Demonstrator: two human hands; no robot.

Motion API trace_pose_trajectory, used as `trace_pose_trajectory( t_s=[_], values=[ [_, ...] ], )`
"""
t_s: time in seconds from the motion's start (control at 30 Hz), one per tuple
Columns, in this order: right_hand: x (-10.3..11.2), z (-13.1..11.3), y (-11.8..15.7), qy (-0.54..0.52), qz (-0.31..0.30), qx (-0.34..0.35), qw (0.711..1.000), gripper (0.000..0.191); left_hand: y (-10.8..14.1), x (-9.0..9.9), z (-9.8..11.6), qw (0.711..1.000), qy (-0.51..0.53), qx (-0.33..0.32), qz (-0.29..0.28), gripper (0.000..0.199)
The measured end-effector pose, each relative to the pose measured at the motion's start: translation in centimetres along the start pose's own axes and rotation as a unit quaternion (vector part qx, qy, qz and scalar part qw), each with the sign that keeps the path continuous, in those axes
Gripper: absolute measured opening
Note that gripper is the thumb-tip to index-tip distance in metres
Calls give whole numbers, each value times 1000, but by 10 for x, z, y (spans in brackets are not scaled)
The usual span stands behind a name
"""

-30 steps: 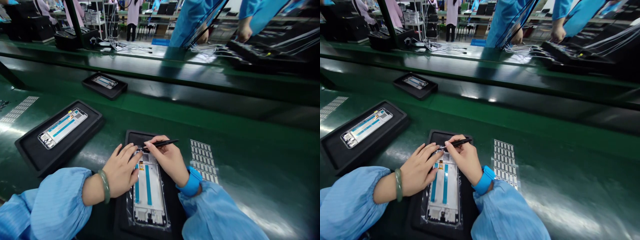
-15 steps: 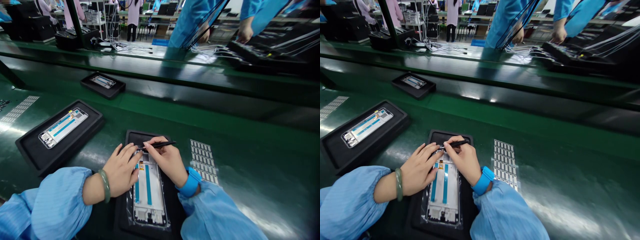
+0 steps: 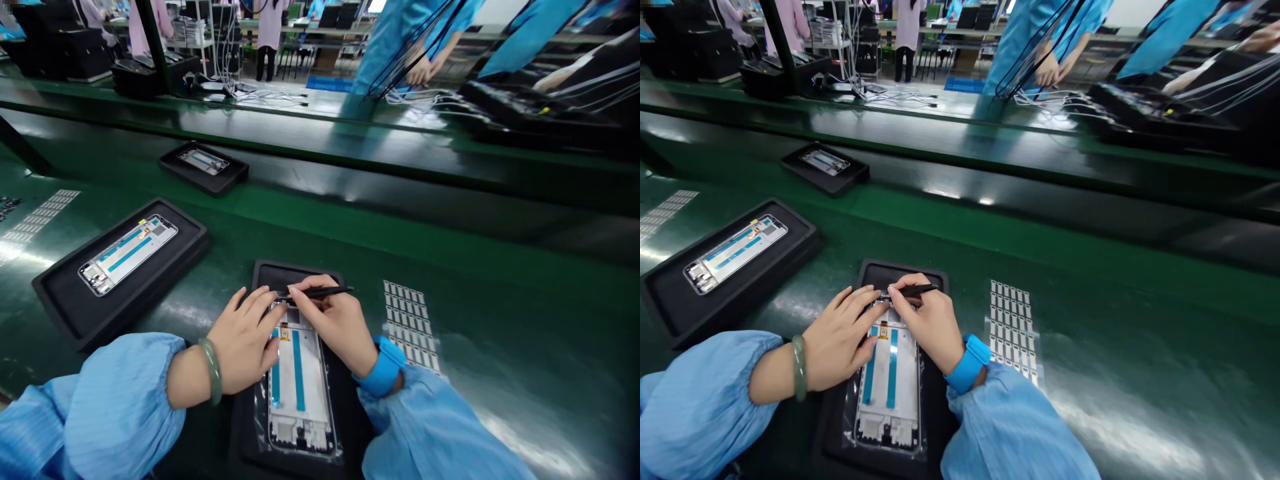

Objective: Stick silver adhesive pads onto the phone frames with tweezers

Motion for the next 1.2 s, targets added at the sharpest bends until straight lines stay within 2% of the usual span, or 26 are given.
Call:
trace_pose_trajectory(
  t_s=[0.1, 0.23, 0.63, 0.93, 1.1, 1.13, 1.2],
  values=[
    [2, 0, 1, 11, 9, -2, 1000, 12, 0, 0, 0, 1000, -1, -1, 5, 46],
    [-1, -8, 0, 39, -14, 23, 999, 10, 0, 1, 0, 1000, 0, -1, 6, 47],
    [0, -13, -1, 70, -23, 41, 996, 9, 0, 1, 0, 1000, 2, -2, 5, 46],
    [-3, -19, -5, 123, -61, 70, 988, 9, 0, 0, 0, 1000, 3, -3, 11, 47],
    [-10, -28, -4, 158, -90, 135, 974, 9, 0, 2, 0, 1000, 4, -7, 16, 48],
    [-9, -25, -4, 151, -80, 127, 977, 9, 0, 2, 0, 1000, 6, -7, 16, 48],
    [-1, -11, -3, 111, -40, 68, 991, 10, 0, 2, 0, 1000, 9, -8, 17, 46]
  ],
)
Point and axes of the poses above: each hand's wrist, its own y-axis away from the middle knuckle, its own x-axis out of the back of the hand, z = x × y, the point moved 8 cm from there along -y, towards the middle knuckle, and after that the axes turned 10 degrees about x, right-handed, at the moved point
